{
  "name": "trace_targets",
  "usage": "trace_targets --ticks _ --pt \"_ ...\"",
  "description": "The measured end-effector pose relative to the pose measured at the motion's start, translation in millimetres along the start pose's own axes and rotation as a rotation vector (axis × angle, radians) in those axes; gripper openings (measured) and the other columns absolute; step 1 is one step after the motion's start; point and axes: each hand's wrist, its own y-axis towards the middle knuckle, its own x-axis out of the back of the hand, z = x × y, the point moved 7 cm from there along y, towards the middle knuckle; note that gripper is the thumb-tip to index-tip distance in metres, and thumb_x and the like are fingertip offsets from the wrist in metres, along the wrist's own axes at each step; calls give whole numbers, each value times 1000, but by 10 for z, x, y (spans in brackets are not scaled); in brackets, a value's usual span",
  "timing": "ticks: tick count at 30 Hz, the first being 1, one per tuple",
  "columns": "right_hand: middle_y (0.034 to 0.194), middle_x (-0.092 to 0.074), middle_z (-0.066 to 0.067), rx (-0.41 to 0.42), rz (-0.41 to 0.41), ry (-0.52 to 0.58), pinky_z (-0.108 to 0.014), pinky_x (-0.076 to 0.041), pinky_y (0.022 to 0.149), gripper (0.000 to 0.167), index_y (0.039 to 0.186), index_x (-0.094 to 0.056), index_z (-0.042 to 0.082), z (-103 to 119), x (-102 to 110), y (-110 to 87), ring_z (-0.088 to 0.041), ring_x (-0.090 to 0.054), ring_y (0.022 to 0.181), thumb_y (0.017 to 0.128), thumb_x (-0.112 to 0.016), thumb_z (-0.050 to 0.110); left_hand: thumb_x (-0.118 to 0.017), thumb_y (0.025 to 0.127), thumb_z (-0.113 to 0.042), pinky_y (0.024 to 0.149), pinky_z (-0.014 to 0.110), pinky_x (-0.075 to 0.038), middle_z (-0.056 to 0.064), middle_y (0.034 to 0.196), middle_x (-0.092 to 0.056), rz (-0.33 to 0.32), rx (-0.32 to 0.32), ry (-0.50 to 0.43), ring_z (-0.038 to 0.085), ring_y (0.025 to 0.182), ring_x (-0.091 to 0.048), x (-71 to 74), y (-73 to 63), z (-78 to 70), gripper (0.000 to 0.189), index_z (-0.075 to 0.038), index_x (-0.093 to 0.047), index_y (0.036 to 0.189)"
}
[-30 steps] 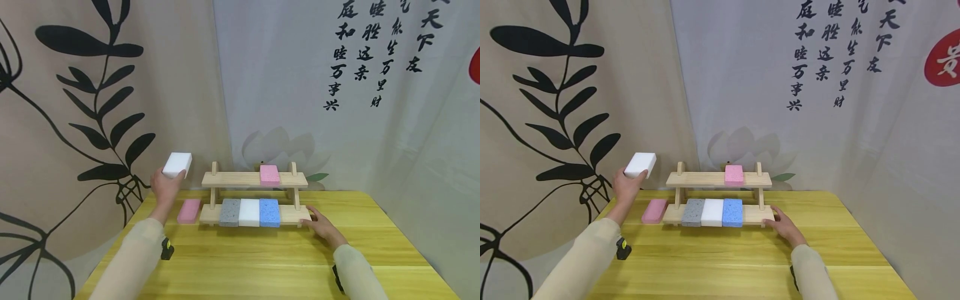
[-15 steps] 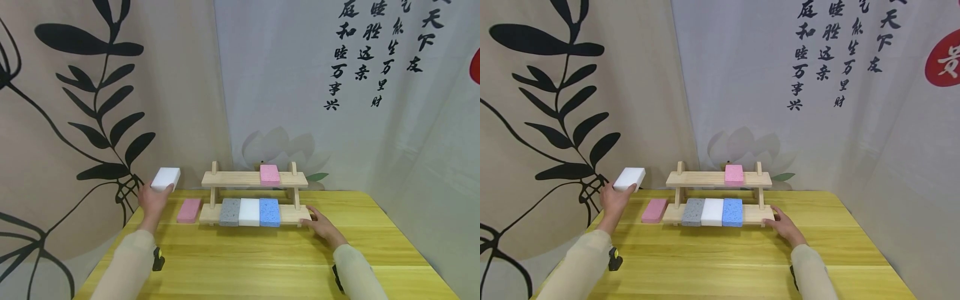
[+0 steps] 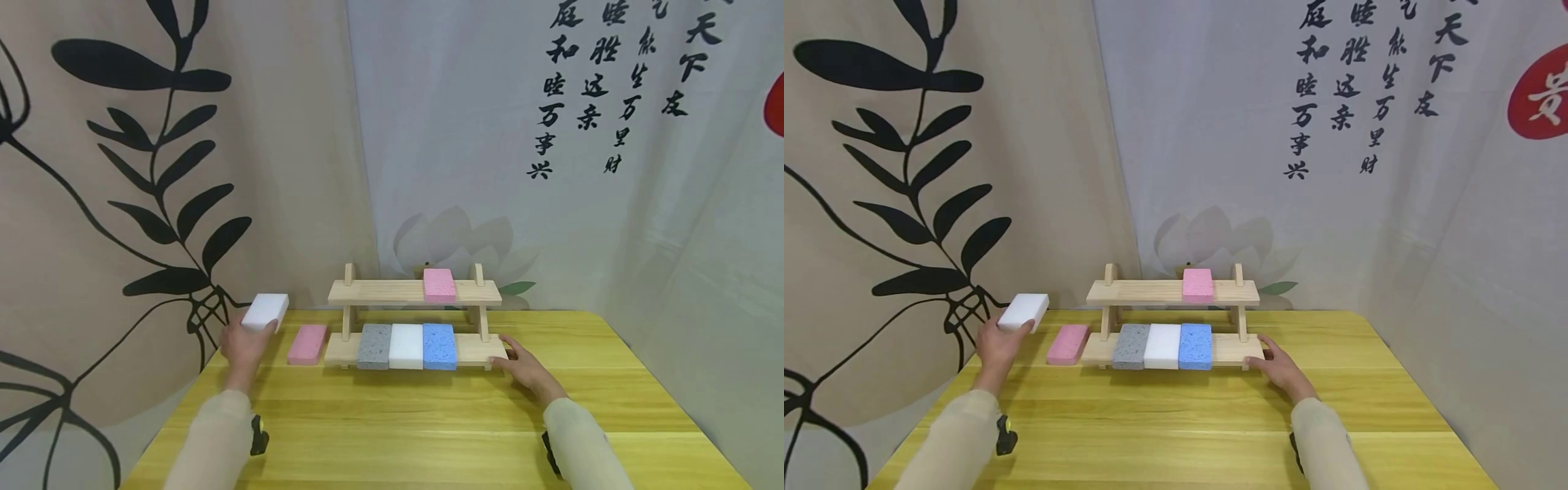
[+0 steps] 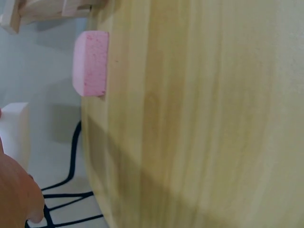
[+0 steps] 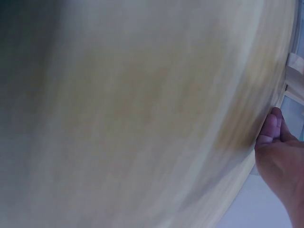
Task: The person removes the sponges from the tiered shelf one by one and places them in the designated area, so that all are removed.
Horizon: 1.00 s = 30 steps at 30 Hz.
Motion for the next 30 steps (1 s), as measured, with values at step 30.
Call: trace_targets --ticks 30 --pt "148 -33 -38 -9 -2 -6 -63 -37 103 87 157 -17 6 -32 9 15 -50 -40 131 94 -66 41 -70 88 -42 106 63 -30 34 137 -37 106 132 20 50 126 -36 -275 -138 554 88 9 -30 147"
